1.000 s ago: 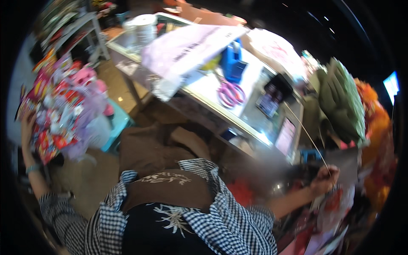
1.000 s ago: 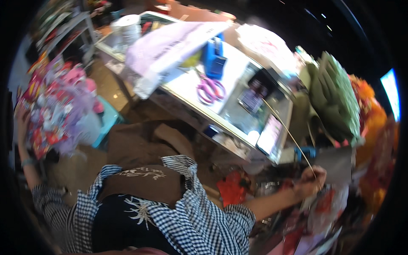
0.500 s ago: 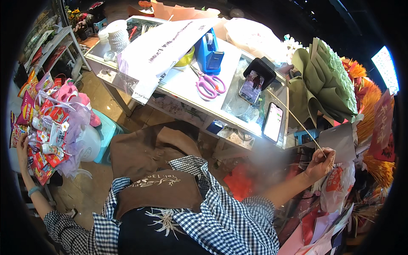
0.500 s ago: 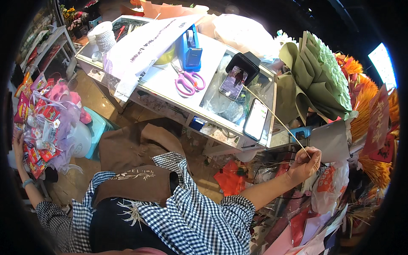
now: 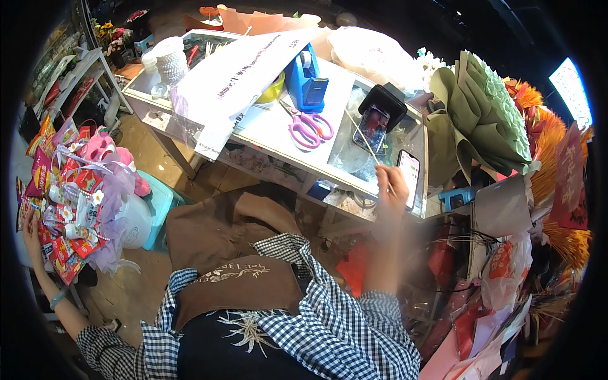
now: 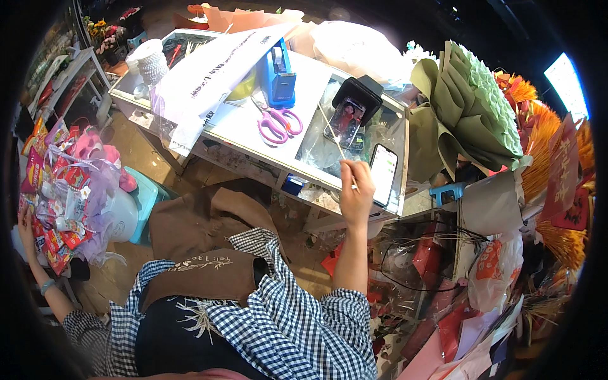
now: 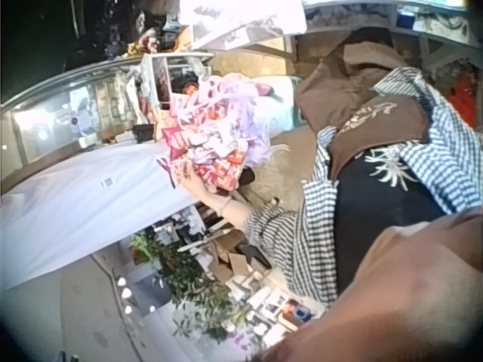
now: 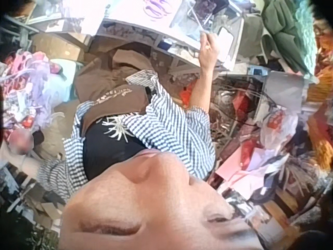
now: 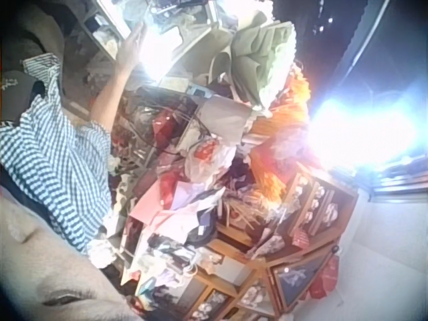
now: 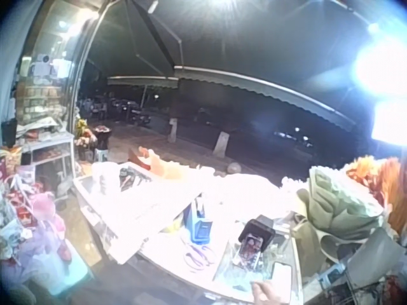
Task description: The person assembles a gift bouquet by cutting and folding purple tissue paper, then attaching it to a central stick with a floral tape-like strip. They repeatedly wrap and secure the paper around the stick, adjusting the arrangement to form a decorative bouquet.
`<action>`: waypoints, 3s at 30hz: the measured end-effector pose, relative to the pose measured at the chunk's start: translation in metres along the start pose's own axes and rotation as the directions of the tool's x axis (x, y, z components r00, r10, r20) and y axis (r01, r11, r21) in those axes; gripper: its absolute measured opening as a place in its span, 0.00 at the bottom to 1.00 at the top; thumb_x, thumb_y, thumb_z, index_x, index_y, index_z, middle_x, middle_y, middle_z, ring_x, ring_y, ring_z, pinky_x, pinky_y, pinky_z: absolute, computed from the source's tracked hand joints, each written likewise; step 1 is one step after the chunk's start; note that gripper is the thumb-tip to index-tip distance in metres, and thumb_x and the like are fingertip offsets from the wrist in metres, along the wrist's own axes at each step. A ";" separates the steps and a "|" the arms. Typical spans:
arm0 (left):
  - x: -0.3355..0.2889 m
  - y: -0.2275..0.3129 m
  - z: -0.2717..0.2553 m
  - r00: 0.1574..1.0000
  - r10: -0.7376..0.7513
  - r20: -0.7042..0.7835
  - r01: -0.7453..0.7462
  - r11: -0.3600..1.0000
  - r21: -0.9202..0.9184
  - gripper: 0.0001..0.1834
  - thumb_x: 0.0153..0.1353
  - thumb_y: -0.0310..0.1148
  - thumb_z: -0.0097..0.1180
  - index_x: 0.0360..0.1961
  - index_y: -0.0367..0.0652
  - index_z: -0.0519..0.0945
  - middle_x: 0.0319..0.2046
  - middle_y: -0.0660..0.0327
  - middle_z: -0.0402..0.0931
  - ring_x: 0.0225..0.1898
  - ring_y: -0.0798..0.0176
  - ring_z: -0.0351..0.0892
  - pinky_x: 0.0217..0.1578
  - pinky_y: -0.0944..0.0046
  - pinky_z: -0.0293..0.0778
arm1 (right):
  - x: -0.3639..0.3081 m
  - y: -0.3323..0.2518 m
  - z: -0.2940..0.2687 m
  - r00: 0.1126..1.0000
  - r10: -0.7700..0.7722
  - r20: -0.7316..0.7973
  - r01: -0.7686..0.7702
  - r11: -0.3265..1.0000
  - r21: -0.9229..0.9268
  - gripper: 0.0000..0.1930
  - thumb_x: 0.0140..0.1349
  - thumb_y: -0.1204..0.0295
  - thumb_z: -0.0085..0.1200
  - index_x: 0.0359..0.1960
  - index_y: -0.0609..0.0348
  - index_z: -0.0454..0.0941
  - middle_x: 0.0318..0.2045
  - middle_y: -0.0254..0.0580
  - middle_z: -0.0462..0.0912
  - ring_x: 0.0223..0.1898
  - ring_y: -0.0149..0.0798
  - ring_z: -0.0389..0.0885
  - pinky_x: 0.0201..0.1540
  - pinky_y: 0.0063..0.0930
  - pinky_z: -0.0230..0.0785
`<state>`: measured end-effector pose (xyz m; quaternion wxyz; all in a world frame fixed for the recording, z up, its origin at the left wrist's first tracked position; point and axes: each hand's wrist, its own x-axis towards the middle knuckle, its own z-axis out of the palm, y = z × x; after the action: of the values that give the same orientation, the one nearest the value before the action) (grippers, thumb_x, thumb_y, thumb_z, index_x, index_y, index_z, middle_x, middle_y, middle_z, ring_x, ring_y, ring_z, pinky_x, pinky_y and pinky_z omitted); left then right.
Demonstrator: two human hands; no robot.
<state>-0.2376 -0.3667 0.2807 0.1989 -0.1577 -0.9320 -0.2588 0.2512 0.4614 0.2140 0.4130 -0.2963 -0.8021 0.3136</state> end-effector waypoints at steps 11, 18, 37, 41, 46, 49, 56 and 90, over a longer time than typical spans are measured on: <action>-0.090 0.260 0.071 0.935 0.002 0.355 0.153 0.901 -0.407 0.12 0.66 0.34 0.50 0.42 0.37 0.78 0.33 0.64 0.77 0.35 0.74 0.73 0.35 0.73 0.68 | -0.001 -0.022 0.046 0.985 -0.106 0.137 0.105 0.994 0.010 0.19 0.56 0.74 0.57 0.51 0.60 0.73 0.48 0.41 0.73 0.42 0.34 0.75 0.33 0.21 0.67; -0.223 0.381 0.223 0.299 0.332 0.895 0.461 0.771 -0.440 0.10 0.59 0.31 0.56 0.39 0.37 0.81 0.35 0.59 0.80 0.36 0.65 0.79 0.41 0.68 0.73 | -0.102 -0.043 0.099 0.710 -0.003 0.705 -0.170 0.970 0.175 0.12 0.59 0.72 0.56 0.44 0.62 0.77 0.35 0.45 0.80 0.38 0.39 0.80 0.43 0.29 0.71; -0.300 0.331 0.357 0.470 0.214 0.856 0.395 0.816 -0.421 0.16 0.64 0.39 0.53 0.26 0.36 0.79 0.22 0.62 0.76 0.24 0.71 0.72 0.28 0.69 0.70 | -0.098 -0.053 0.172 0.451 -0.159 0.878 -0.425 0.827 0.368 0.11 0.65 0.65 0.52 0.39 0.62 0.78 0.25 0.29 0.76 0.28 0.20 0.70 0.29 0.19 0.66; -0.300 0.325 0.362 0.466 0.208 0.860 0.394 0.822 -0.412 0.17 0.64 0.39 0.53 0.25 0.36 0.79 0.21 0.62 0.75 0.23 0.71 0.72 0.27 0.68 0.69 | -0.037 -0.066 0.215 0.698 0.060 0.714 -0.617 0.557 0.556 0.18 0.65 0.68 0.51 0.51 0.69 0.71 0.36 0.37 0.78 0.35 0.27 0.75 0.40 0.20 0.70; -0.300 0.314 0.364 0.467 0.193 0.863 0.402 0.823 -0.402 0.18 0.64 0.40 0.53 0.23 0.36 0.78 0.19 0.62 0.75 0.22 0.72 0.71 0.26 0.68 0.68 | 0.010 -0.085 0.266 0.676 0.277 0.683 -0.733 0.344 0.587 0.22 0.64 0.63 0.53 0.52 0.68 0.69 0.43 0.43 0.78 0.43 0.32 0.76 0.47 0.25 0.70; -0.302 0.307 0.366 0.468 0.180 0.865 0.420 0.816 -0.397 0.19 0.64 0.40 0.53 0.23 0.36 0.78 0.19 0.63 0.74 0.21 0.72 0.70 0.25 0.68 0.68 | 0.027 -0.099 0.284 0.672 0.287 0.683 -0.740 0.214 0.638 0.21 0.62 0.61 0.55 0.49 0.66 0.71 0.43 0.43 0.78 0.42 0.34 0.78 0.45 0.28 0.71; -0.311 0.289 0.368 0.482 0.159 0.862 0.454 0.796 -0.401 0.20 0.65 0.41 0.52 0.21 0.36 0.77 0.17 0.63 0.73 0.20 0.73 0.69 0.23 0.67 0.67 | 0.072 -0.086 0.335 0.794 0.407 0.452 -0.569 0.233 0.789 0.21 0.56 0.77 0.54 0.52 0.67 0.66 0.42 0.47 0.79 0.41 0.39 0.79 0.41 0.31 0.73; -0.338 0.422 0.419 0.337 0.603 0.723 -0.027 0.774 -0.632 0.17 0.58 0.39 0.55 0.23 0.33 0.76 0.17 0.45 0.72 0.20 0.46 0.73 0.24 0.53 0.67 | -0.292 -0.106 -0.499 0.540 -0.533 -0.651 -0.723 0.103 -0.684 0.13 0.66 0.71 0.46 0.44 0.70 0.76 0.37 0.44 0.81 0.36 0.40 0.80 0.40 0.30 0.70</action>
<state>0.1031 0.1413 -0.0246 -0.3374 -0.5042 -0.7261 -0.3237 0.7931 0.3093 0.3844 0.3927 -0.6586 -0.4484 -0.4592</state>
